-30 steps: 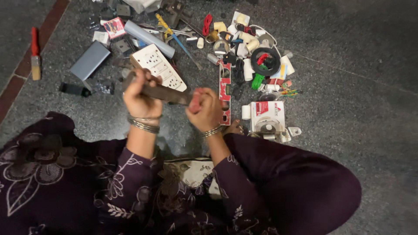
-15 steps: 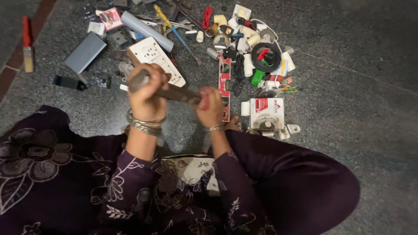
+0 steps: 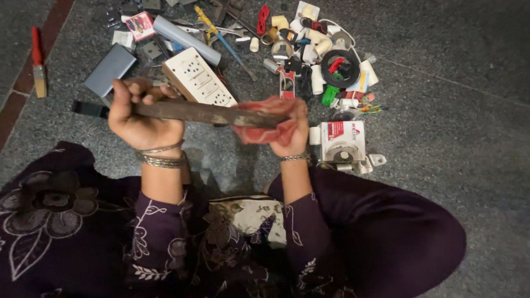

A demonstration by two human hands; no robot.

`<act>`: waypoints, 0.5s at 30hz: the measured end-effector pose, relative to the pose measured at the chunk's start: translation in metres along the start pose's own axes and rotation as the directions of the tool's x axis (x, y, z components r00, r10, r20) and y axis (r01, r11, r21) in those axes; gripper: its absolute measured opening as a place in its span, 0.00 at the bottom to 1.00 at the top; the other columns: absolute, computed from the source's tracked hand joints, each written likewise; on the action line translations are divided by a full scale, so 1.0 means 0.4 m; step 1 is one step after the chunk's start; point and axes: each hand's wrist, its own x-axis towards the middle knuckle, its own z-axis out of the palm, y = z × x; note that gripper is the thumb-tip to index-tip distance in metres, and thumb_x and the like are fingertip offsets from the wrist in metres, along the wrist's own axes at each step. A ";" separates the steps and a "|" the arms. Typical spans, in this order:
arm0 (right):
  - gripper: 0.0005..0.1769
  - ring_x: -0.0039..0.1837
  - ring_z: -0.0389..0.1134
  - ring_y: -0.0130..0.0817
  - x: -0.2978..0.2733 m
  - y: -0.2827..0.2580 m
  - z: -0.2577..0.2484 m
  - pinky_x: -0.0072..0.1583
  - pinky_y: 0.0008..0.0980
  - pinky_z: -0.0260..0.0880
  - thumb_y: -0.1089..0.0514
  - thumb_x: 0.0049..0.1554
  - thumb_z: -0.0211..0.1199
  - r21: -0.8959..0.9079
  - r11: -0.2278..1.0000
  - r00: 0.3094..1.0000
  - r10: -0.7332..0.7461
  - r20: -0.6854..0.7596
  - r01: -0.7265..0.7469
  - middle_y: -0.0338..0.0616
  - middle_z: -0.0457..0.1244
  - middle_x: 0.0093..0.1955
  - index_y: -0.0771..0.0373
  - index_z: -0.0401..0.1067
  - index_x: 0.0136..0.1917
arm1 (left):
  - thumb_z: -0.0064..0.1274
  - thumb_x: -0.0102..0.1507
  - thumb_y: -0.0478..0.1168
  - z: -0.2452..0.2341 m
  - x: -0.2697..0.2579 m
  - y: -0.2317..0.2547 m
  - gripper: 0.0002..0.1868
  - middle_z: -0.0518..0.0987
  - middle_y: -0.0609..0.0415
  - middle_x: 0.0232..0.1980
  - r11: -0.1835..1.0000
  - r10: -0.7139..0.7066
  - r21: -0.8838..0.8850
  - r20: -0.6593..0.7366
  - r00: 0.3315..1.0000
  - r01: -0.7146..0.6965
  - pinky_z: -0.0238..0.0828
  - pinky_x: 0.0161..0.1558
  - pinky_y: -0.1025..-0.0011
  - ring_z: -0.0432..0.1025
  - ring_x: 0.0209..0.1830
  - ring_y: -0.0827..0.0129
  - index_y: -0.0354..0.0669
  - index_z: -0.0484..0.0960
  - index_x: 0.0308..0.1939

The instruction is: The person sits on the floor and wipes various tools and hardware items with a red cloth. They clean a metal bar, a hammer, a socket, a power strip, and a metal engine part, placing some items on a nearby blue shelf.

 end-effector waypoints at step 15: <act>0.17 0.37 0.65 0.36 -0.019 -0.236 -0.069 0.43 0.40 0.70 0.46 0.61 0.59 -0.101 0.782 0.685 -0.593 -0.423 0.615 0.40 0.61 0.32 0.57 0.63 0.37 | 0.53 0.64 0.42 -0.139 -0.077 -0.276 0.17 0.68 0.61 0.23 0.978 -0.210 -0.106 -0.521 0.827 0.182 0.66 0.41 0.62 0.63 0.26 0.69 0.52 0.65 0.22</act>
